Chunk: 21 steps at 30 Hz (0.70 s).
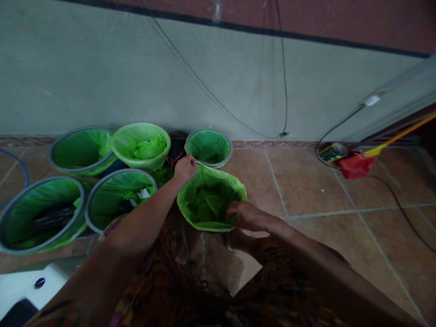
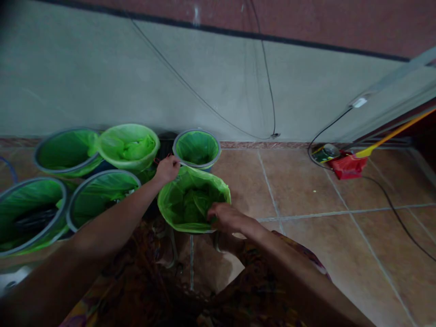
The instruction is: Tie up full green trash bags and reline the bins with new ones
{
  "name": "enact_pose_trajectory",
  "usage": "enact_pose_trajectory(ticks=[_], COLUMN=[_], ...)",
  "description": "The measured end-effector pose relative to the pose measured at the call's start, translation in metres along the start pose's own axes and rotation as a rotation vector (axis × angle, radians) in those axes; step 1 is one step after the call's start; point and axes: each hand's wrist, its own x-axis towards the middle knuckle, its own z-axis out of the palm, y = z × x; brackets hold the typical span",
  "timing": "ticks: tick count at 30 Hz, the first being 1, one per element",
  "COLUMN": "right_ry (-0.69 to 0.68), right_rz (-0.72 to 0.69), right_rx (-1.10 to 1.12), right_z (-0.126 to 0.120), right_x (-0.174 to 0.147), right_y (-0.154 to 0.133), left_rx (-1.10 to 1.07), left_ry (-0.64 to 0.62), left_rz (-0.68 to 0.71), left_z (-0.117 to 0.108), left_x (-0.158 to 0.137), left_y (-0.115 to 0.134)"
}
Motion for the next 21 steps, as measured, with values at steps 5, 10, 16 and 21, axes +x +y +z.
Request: enact_pose_trajectory(ticks=[5, 10, 16, 21], right_ry=[-0.073, -0.096, -0.037, 0.404], right_rz=[-0.082, -0.080, -0.106, -0.165], right_rx=[-0.473, -0.496, -0.268, 0.280], right_z=[0.051, 0.063, 0.025, -0.033], right_x=[-0.012, -0.005, 0.006, 0.002], right_y=[0.001, 0.017, 0.007, -0.030], left_rx=[-0.085, -0.211, -0.387, -0.875], left_ry=[-0.020, -0.013, 0.013, 0.001], left_rz=[-0.003, -0.004, 0.037, 0.174], left_z=[0.001, 0.003, 0.001, -0.026], left_x=[0.001, 0.003, 0.003, -0.011], left_y=[-0.002, -0.002, 0.003, 0.025])
